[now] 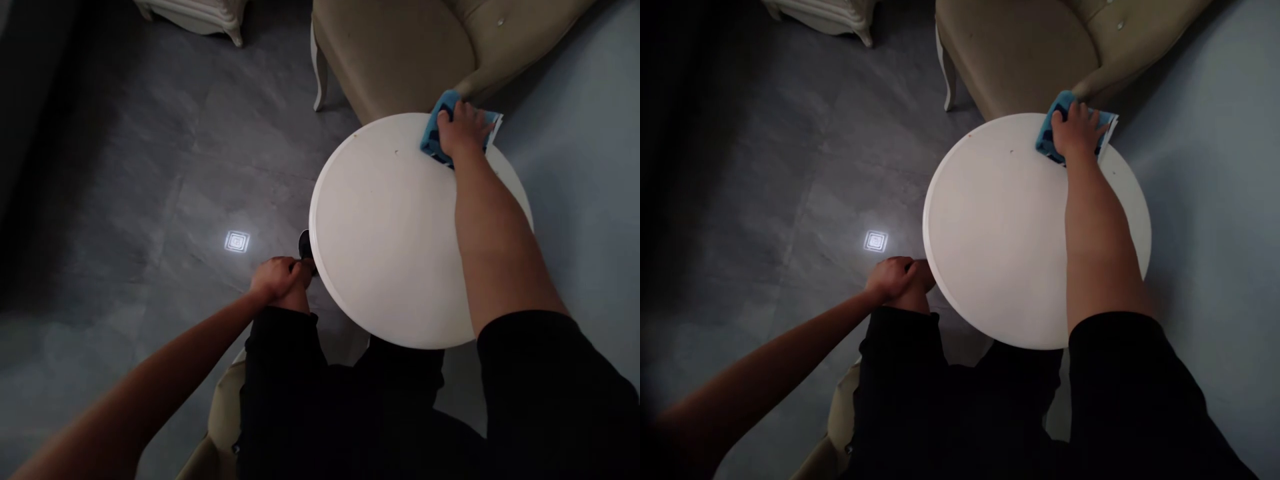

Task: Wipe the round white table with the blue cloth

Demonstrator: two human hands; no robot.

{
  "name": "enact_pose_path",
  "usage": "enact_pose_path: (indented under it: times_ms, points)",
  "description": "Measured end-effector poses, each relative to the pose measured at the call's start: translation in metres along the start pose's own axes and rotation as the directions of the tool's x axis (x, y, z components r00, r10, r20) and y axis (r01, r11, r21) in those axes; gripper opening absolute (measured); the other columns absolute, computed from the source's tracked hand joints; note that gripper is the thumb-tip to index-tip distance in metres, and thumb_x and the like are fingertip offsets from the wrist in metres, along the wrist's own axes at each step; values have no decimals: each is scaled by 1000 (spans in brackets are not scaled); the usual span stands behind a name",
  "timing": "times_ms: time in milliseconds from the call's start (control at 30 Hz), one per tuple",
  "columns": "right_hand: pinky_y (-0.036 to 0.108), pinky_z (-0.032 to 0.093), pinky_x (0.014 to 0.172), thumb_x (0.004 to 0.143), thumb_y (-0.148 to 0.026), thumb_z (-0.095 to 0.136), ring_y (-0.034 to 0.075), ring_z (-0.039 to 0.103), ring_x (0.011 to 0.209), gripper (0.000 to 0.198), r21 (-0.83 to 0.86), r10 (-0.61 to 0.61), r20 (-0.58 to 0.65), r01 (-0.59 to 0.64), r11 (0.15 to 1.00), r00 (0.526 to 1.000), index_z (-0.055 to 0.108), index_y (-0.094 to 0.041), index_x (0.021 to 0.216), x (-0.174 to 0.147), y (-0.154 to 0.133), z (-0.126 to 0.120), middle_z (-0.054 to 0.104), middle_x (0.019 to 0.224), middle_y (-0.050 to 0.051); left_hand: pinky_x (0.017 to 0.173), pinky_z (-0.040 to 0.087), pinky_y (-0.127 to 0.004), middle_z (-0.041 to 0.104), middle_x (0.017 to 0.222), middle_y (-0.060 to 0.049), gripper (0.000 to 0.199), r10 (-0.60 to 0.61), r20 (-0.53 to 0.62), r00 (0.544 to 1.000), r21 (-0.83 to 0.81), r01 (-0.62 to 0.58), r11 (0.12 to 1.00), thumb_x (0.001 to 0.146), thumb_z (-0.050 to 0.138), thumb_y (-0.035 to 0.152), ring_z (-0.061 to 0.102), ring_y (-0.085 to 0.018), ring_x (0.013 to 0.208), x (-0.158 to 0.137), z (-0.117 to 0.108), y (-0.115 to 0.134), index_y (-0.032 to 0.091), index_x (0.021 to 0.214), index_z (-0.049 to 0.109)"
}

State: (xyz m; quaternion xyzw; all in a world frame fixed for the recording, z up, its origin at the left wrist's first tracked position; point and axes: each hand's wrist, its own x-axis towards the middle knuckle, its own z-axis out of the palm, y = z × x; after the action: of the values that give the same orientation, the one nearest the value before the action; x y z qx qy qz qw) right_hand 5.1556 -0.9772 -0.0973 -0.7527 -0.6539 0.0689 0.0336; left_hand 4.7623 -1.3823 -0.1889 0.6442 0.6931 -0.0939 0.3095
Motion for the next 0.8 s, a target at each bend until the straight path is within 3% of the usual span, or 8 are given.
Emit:
enact_pose_path:
  times_ms: [133, 233, 533, 600, 700, 800]
  points:
    - [80, 14, 136, 121, -53, 20, 48, 16, 175, 76, -87, -71, -9, 70, 994, 997, 30, -10, 183, -68, 0, -1, 19, 192, 19, 95, 59, -43, 84, 120, -17, 58, 17, -8, 1000, 17, -17, 1000, 111, 37, 52, 79, -35, 113, -6, -2, 7, 20, 106, 85]
    - [83, 15, 133, 121, -53, 19, 46, 17, 175, 76, -106, -109, 4, 109, 988, 994, 31, -9, 182, -141, 0, 1, 20, 190, 25, 98, 59, -43, 84, 125, -19, 60, 23, -11, 1000, 39, -22, 999, 111, 36, 52, 78, -36, 117, -12, -1, 13, 19, 113, 85]
    - [82, 15, 138, 114, -57, 39, 50, 16, 177, 81, -97, -341, 68, 347, 933, 938, 28, -21, 186, -434, -4, 20, 24, 191, 14, 102, 59, -43, 82, 132, -21, 60, 9, -19, 1000, 24, -8, 1000, 112, 37, 50, 78, -36, 121, -29, 1, 20, 17, 120, 86]
    - [82, 15, 139, 114, -59, 41, 49, 16, 177, 82, -80, -385, 94, 392, 916, 918, 27, -25, 187, -481, -3, 22, 26, 191, 11, 102, 59, -43, 82, 132, -22, 60, 9, -19, 1000, 21, -8, 1000, 112, 37, 51, 78, -35, 121, -31, 1, 19, 17, 119, 86]
    - [81, 14, 140, 113, -61, 42, 49, 14, 178, 82, -70, -412, 139, 424, 903, 900, 31, -25, 186, -499, -3, 21, 25, 191, 10, 100, 59, -43, 82, 130, -22, 60, 19, -26, 999, 10, -19, 1000, 112, 37, 51, 78, -36, 119, -29, 2, 16, 17, 117, 86]
    - [80, 15, 140, 114, -60, 41, 49, 14, 177, 81, -82, -387, 157, 402, 912, 909, 37, -18, 183, -450, -6, 17, 23, 191, 12, 99, 59, -43, 83, 128, -21, 60, 25, -31, 999, 13, -24, 1000, 112, 37, 53, 78, -35, 118, -25, 5, 14, 18, 117, 86]
